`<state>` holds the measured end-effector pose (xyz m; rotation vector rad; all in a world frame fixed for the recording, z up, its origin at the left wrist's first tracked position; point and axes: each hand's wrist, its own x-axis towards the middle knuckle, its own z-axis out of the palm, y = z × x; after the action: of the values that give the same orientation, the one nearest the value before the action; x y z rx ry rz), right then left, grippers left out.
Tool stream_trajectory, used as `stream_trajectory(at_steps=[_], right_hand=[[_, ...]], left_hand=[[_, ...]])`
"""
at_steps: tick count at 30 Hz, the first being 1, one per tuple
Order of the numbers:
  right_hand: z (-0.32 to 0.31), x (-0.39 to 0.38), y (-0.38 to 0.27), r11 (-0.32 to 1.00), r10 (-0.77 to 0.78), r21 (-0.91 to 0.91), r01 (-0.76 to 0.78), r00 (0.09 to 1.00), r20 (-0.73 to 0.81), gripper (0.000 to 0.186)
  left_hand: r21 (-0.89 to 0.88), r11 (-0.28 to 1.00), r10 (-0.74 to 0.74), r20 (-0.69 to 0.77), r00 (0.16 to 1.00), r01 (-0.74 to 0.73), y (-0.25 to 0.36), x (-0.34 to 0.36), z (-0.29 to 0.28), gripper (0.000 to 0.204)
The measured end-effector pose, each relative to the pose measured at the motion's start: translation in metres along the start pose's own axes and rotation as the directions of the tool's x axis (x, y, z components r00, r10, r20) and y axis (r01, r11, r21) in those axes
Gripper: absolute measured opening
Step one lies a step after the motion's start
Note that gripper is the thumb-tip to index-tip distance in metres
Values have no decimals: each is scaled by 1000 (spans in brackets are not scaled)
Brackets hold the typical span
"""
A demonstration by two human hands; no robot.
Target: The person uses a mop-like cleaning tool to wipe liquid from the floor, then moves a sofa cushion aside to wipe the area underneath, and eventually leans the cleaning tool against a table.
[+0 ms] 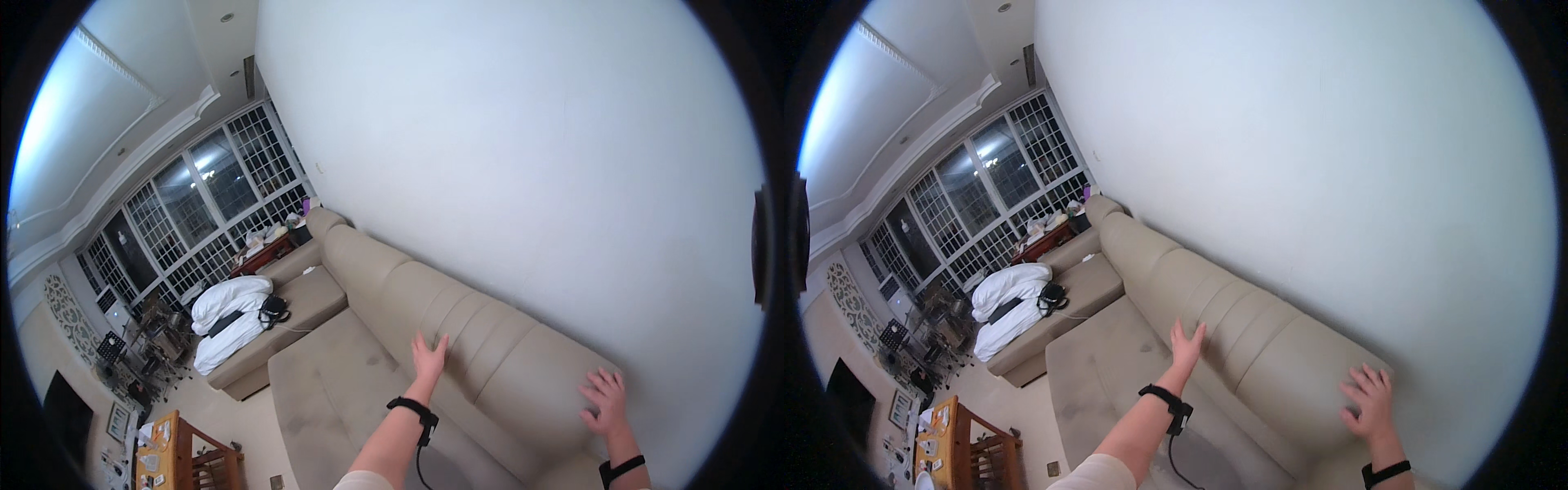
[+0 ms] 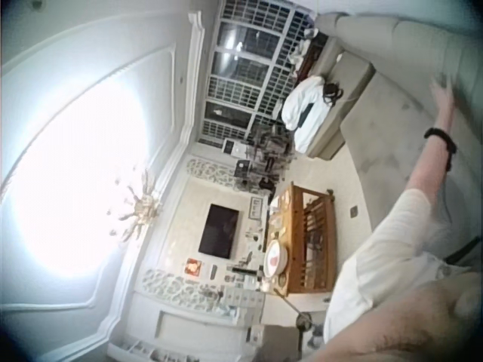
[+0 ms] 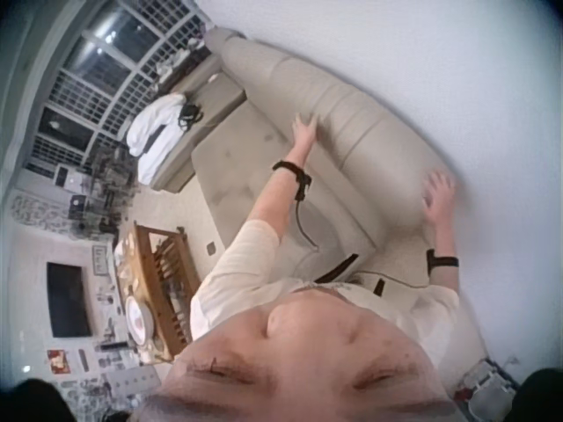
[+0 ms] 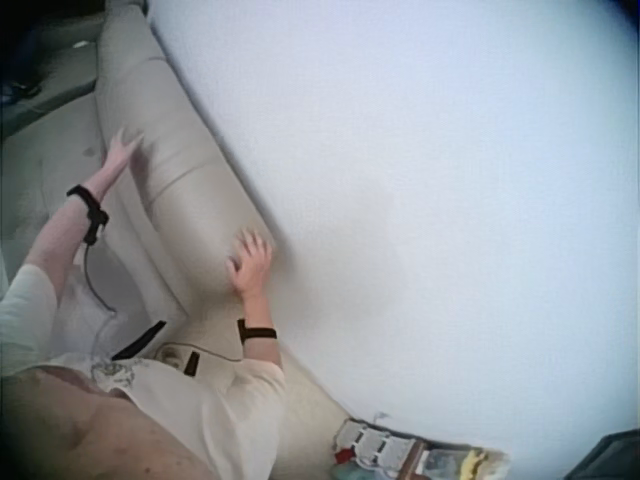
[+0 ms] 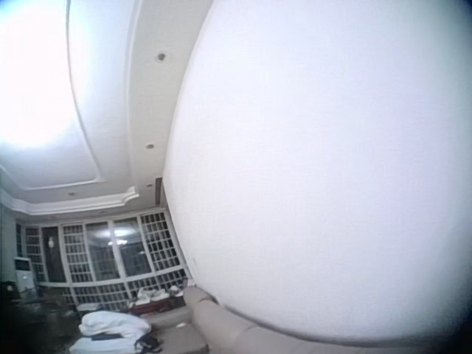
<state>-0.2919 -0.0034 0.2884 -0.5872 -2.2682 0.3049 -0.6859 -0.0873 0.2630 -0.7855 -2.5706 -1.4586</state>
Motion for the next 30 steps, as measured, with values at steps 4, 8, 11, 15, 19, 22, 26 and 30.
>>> stream_trajectory(at_steps=[4,8,11,15,19,22,26,30], right_hand=[[6,-26,7,999,8,31,-5,993,-115,30],[-3,-24,2,997,6,76,8,984,-178,32],[-14,-15,-14,998,-45,35,51,988,-148,42],[-4,-42,-7,997,72,-25,-77,982,-176,29],[11,-27,-9,993,112,46,-105,978,-174,23],[13,-11,-10,994,104,46,-97,974,-200,22],[14,8,-12,994,91,74,-75,967,-237,24],[22,16,6,992,80,112,-55,969,-235,26]], left_hand=[[89,926,-368,-15,930,368,40,19,21,87],[76,953,-285,-116,952,294,30,23,32,86],[144,964,-201,-154,968,223,37,30,33,84],[189,943,-253,-125,959,273,32,18,44,82],[253,916,-293,-106,950,311,9,29,36,84],[172,967,-175,-92,980,188,-5,47,42,82],[96,970,-220,-45,974,224,14,58,28,82],[78,974,-207,-78,975,213,19,65,38,82]])
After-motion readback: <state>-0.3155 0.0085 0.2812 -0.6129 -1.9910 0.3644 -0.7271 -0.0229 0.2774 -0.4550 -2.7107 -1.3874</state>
